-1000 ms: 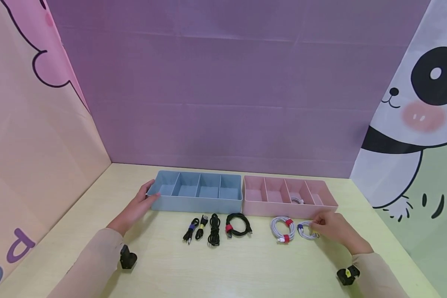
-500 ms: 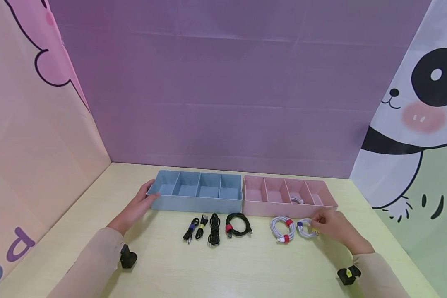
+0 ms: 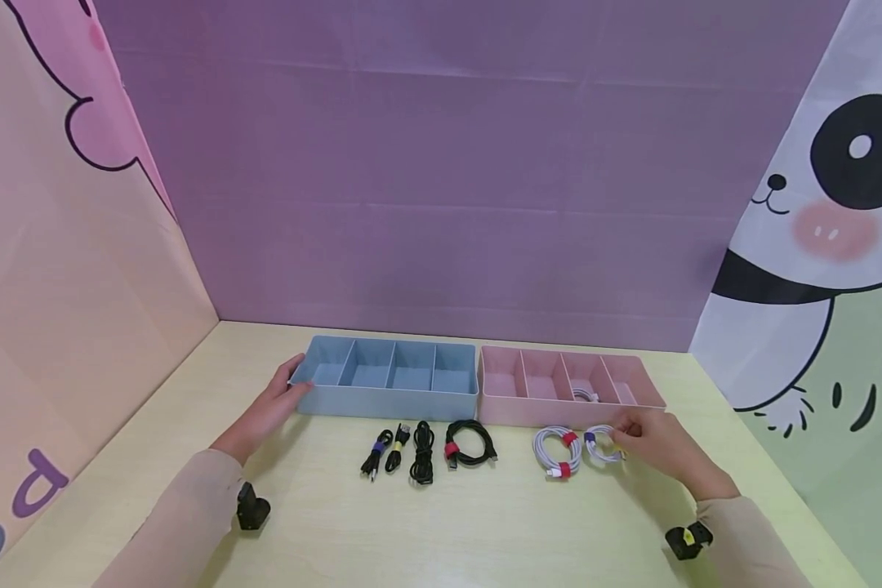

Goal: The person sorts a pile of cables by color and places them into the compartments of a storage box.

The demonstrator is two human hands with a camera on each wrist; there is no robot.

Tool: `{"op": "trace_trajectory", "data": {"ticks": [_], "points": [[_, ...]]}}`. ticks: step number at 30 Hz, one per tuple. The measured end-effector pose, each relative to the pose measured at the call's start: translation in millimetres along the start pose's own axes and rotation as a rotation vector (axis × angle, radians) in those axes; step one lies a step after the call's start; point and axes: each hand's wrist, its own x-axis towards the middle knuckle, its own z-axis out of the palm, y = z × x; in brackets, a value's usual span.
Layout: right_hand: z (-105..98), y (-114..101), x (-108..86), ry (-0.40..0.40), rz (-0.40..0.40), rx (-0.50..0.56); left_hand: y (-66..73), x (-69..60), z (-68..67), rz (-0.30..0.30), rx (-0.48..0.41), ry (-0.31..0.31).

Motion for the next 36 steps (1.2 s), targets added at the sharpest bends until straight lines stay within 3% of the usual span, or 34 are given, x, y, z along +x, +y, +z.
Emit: {"op": "trace_trajectory", "data": {"ticks": [36], "points": [[-9,-16,13.4,0.093,-0.049,0.009,-1.2,-0.9,-0.4,0.001,-0.010,0.013]]}}
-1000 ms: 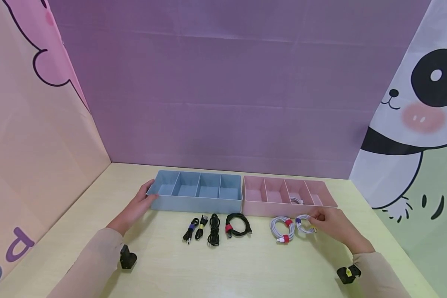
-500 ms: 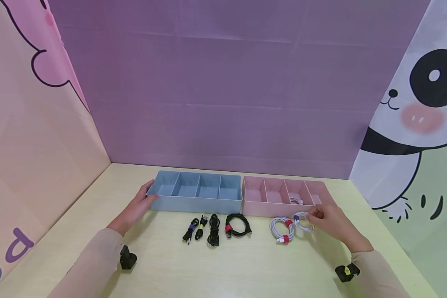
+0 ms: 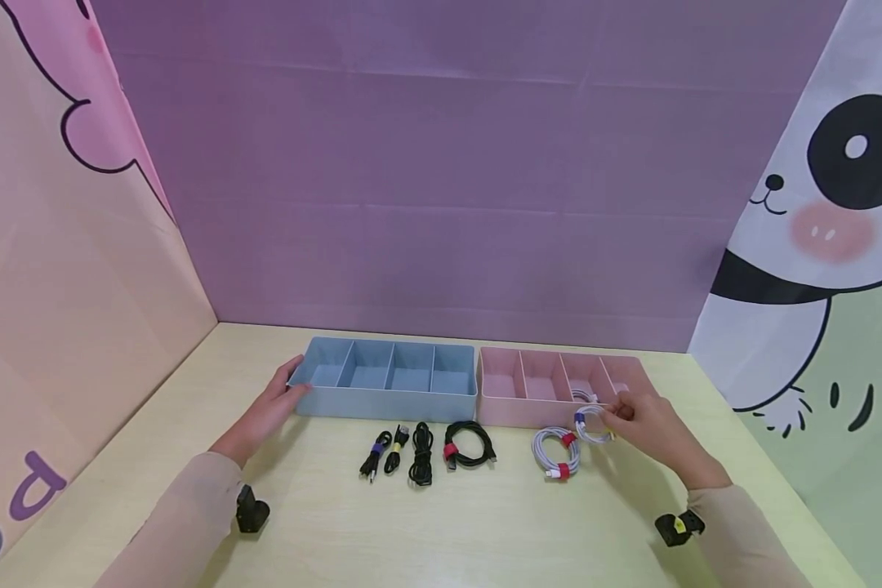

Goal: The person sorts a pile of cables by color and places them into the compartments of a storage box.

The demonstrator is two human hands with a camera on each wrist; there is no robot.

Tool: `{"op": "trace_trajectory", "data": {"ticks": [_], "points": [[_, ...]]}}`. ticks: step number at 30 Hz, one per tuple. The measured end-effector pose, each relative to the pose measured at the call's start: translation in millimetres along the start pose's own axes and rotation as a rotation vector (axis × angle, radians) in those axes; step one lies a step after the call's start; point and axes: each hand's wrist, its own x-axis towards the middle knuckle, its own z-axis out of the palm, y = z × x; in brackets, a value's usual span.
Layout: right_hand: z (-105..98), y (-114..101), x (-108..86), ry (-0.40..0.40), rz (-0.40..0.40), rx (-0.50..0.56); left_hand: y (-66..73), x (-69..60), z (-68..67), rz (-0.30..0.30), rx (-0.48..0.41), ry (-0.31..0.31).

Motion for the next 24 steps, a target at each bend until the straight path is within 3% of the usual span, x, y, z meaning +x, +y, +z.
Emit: {"op": "trace_trajectory", "data": {"ticks": [24], "points": [[-2,-17,17.1,0.050,-0.029,0.051,4.6,-2.8,1.1,-0.013,0.003,0.006]]}}
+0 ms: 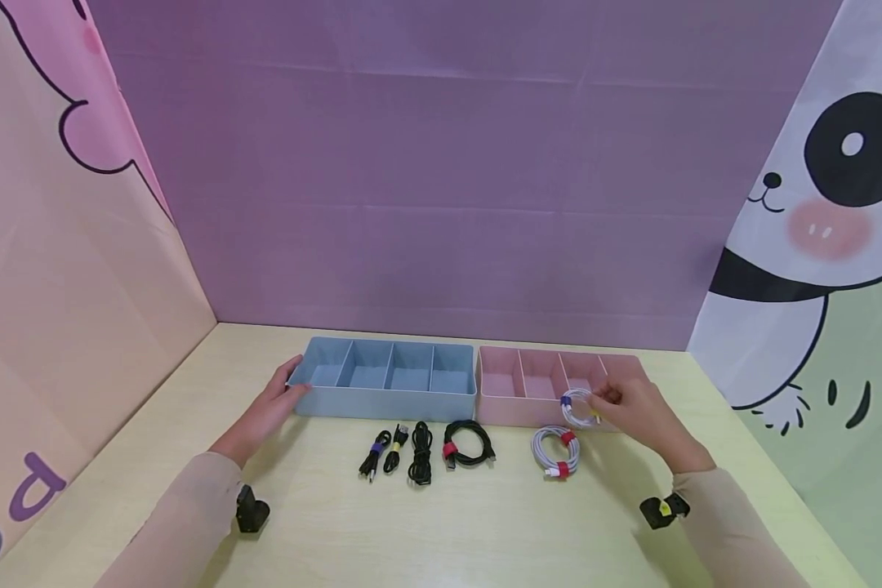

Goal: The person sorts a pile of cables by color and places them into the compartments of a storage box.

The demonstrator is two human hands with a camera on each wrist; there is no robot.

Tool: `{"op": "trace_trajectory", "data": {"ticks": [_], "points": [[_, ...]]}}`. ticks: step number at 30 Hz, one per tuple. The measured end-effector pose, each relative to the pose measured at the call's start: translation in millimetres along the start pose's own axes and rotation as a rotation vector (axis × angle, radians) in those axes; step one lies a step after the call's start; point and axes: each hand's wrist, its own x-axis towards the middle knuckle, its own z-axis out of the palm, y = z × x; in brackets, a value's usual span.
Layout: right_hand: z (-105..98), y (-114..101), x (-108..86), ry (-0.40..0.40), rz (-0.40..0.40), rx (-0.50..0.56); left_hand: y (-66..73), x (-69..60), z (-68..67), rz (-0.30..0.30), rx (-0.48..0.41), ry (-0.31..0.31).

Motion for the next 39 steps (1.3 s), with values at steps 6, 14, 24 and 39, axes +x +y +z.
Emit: {"op": "trace_trajectory", "data": {"ticks": [6,14,24,39], "points": [[3,1,8.9,0.034,-0.075,0.010,1.4,-0.9,0.4,-0.001,-0.007,0.008],[6,-2,16.7,0.034,-0.051,0.007,3.4,-0.3,0.7,0.007,-0.031,0.015],[6,-6,25.2,0.047,-0.035,-0.030,2.4,0.3,0.3,0.000,-0.027,0.011],[7,-13,34.0,-0.002,0.068,-0.090,3.3,0.9,0.3,-0.001,-0.021,0.014]]}}
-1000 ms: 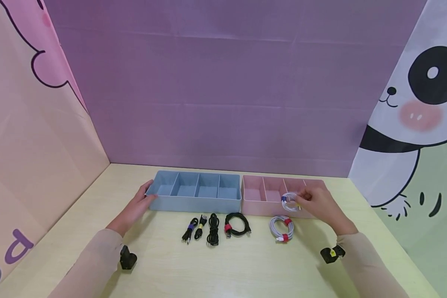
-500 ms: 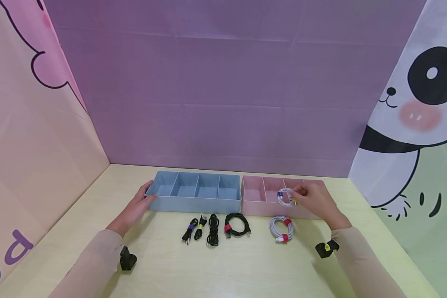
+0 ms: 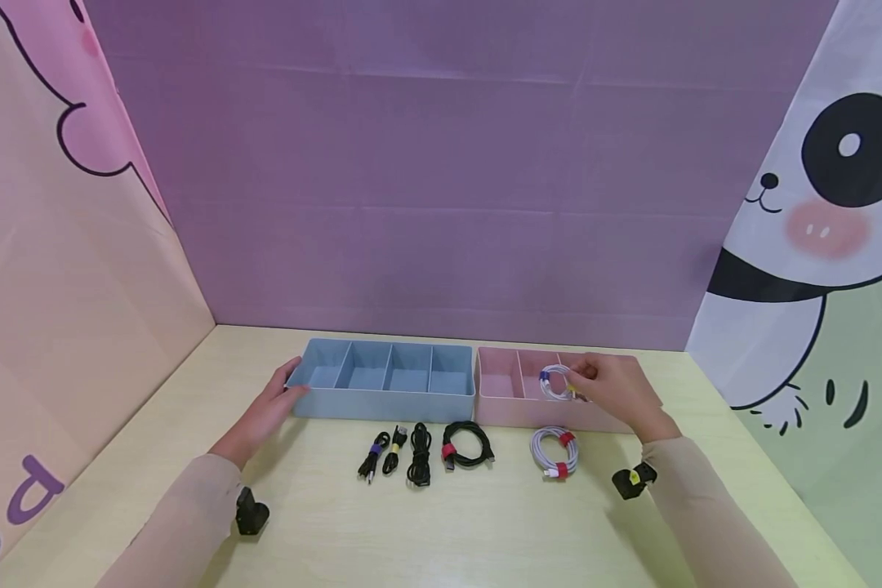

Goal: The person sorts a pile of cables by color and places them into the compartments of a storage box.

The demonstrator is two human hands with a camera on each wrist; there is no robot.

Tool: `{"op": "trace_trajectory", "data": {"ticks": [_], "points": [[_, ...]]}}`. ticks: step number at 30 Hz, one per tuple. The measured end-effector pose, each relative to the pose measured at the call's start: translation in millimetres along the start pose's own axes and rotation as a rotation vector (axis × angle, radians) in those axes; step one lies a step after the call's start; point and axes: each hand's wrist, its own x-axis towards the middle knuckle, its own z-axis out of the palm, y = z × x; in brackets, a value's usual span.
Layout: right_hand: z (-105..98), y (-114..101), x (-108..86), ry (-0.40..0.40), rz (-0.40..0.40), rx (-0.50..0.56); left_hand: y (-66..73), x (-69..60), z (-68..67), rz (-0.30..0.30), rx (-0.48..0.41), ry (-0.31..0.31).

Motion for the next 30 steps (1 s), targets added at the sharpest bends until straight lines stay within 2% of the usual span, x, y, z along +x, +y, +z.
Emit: {"op": "trace_trajectory", "data": {"ticks": [13,30], "points": [[2,-4,7.2,-0.063,0.098,-0.088,-0.6,-1.0,-0.3,-0.010,0.008,-0.010],[2,-5,13.2,-0.077,0.091,-0.122,-1.7,-1.7,-0.3,-0.003,0.003,-0.008]]}}
